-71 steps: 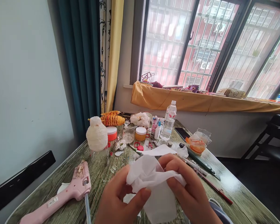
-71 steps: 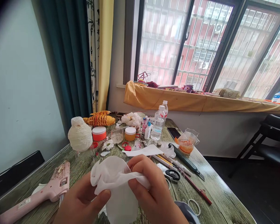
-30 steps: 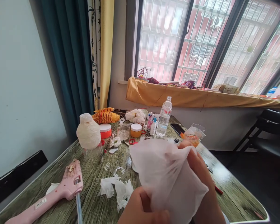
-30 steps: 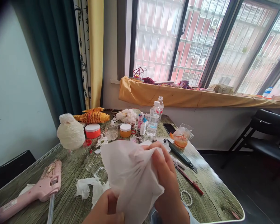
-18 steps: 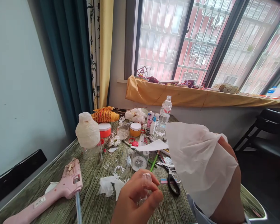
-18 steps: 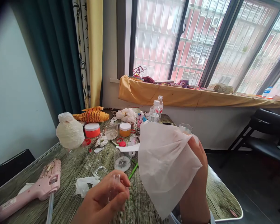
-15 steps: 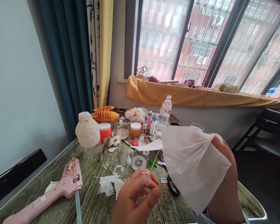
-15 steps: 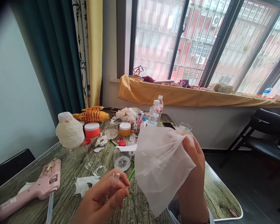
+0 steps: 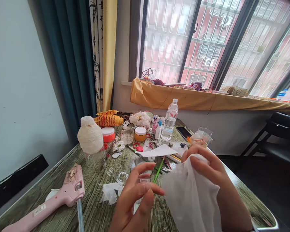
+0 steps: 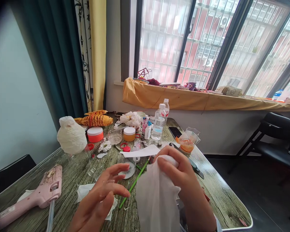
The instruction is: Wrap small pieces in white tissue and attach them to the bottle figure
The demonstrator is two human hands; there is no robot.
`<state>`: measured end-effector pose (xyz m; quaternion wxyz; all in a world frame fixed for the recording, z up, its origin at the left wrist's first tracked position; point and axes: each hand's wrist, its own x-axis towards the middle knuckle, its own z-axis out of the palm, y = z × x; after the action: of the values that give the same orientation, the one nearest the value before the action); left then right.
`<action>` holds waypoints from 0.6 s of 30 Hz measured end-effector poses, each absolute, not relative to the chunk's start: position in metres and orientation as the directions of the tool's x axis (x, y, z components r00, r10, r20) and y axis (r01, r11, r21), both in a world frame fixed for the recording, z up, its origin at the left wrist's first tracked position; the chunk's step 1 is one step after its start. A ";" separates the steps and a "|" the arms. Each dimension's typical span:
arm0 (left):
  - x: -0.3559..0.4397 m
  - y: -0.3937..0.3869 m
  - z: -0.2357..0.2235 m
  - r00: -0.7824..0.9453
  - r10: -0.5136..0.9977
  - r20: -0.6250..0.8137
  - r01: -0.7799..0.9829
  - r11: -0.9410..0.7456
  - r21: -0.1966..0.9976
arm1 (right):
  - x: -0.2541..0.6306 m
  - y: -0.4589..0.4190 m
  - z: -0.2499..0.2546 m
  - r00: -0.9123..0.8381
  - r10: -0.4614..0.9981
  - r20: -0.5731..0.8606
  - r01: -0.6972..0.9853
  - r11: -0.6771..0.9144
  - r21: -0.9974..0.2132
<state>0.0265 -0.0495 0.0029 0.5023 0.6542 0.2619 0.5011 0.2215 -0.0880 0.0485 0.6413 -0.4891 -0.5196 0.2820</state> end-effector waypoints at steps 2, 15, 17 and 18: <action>0.026 -0.046 0.004 0.502 0.790 0.351 -0.238 -0.264 0.935 | 0.225 -0.085 0.044 0.185 0.888 0.421 0.259 0.369 -0.893; 0.025 -0.043 0.011 0.632 0.767 0.114 -0.088 -0.075 0.993 | 0.247 -0.084 0.042 -0.086 0.864 0.495 0.496 0.468 -0.731; 0.022 -0.041 0.013 0.541 0.826 0.157 -0.064 -0.146 0.987 | 0.251 -0.085 0.042 -0.048 0.860 0.508 0.492 0.463 -0.737; 0.019 -0.040 0.014 0.509 0.842 0.179 -0.055 -0.176 0.983 | 0.252 -0.085 0.042 -0.026 0.855 0.517 0.488 0.463 -0.740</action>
<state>0.0193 -0.0405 0.0140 0.5678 0.6573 0.2995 0.3947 0.2518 -0.0851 0.0421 0.5017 -0.4848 -0.6926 0.1831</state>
